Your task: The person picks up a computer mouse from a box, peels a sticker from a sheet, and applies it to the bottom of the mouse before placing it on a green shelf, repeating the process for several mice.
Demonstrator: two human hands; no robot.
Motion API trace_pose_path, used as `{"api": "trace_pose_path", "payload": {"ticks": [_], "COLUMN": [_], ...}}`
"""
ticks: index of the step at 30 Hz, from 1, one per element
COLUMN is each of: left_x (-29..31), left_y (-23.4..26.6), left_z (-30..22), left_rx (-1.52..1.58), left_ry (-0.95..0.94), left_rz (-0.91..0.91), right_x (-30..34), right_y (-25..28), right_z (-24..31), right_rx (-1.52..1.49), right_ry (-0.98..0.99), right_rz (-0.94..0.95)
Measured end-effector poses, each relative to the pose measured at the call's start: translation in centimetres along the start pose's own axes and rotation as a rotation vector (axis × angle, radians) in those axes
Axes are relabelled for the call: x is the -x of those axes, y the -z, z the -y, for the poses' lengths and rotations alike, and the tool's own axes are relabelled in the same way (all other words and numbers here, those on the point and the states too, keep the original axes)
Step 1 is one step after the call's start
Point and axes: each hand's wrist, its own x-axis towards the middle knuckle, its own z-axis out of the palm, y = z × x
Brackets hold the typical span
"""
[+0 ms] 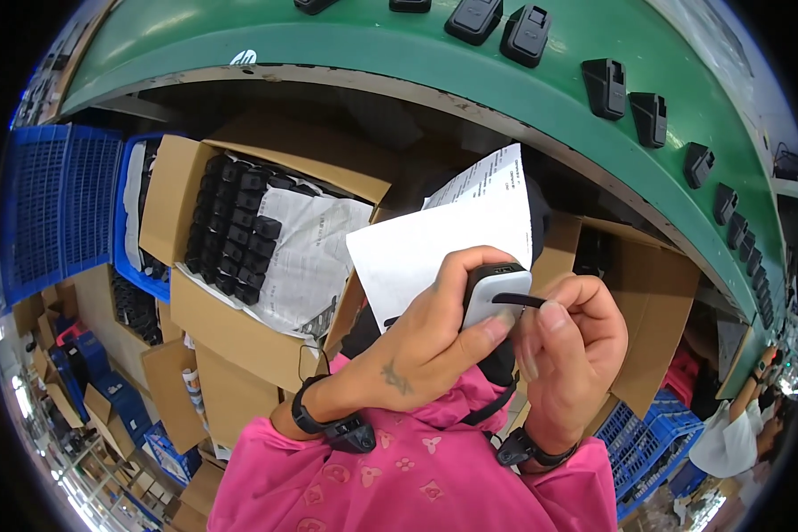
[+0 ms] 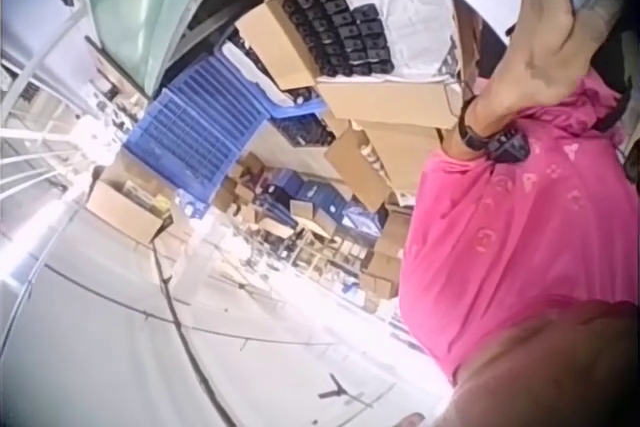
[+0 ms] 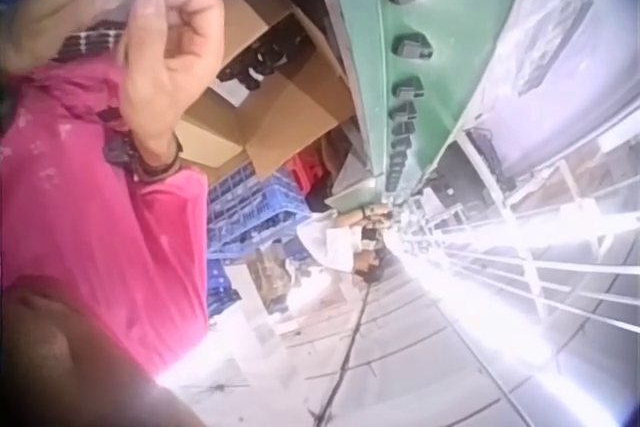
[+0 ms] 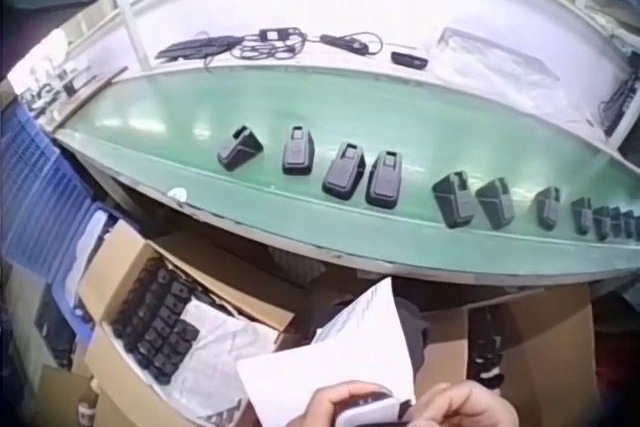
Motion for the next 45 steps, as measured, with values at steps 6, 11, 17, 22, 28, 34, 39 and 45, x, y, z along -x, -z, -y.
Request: {"api": "trace_pose_path", "payload": {"ticks": [6,11,17,22,28,34,39,45], "left_x": [0.0,-0.1,-0.1,0.0,0.0,0.3,0.3,0.2], "left_y": [0.0,0.1,0.2,0.1,0.1,-0.1,0.0,0.7], "left_z": [0.5,0.5,0.6,0.4,0.1,0.0,0.2,1.3], "left_rx": [-0.020,-0.014,-0.032,-0.045,-0.118,-0.160,-0.147,0.026], "left_ry": [-0.015,0.013,-0.001,-0.001,-0.009,-0.050,-0.013,0.022], "left_rz": [0.002,0.033,0.030,0.007,-0.021,-0.047,-0.032,-0.012], "right_x": [0.0,-0.1,-0.1,-0.1,0.0,0.1,0.0,-0.4], "right_y": [0.0,-0.2,-0.4,-0.3,-0.2,-0.6,-0.7,-0.6], "right_z": [-0.1,-0.2,-0.2,-0.5,-0.9,-0.9,-1.1,-1.7], "right_rx": [-0.010,-0.009,-0.015,0.003,0.043,0.055,0.072,0.078], "right_ry": [-0.067,-0.070,-0.068,-0.072,-0.051,-0.042,-0.030,-0.067], "right_rz": [-0.003,-0.043,-0.051,-0.063,-0.081,-0.107,-0.106,-0.109]}}
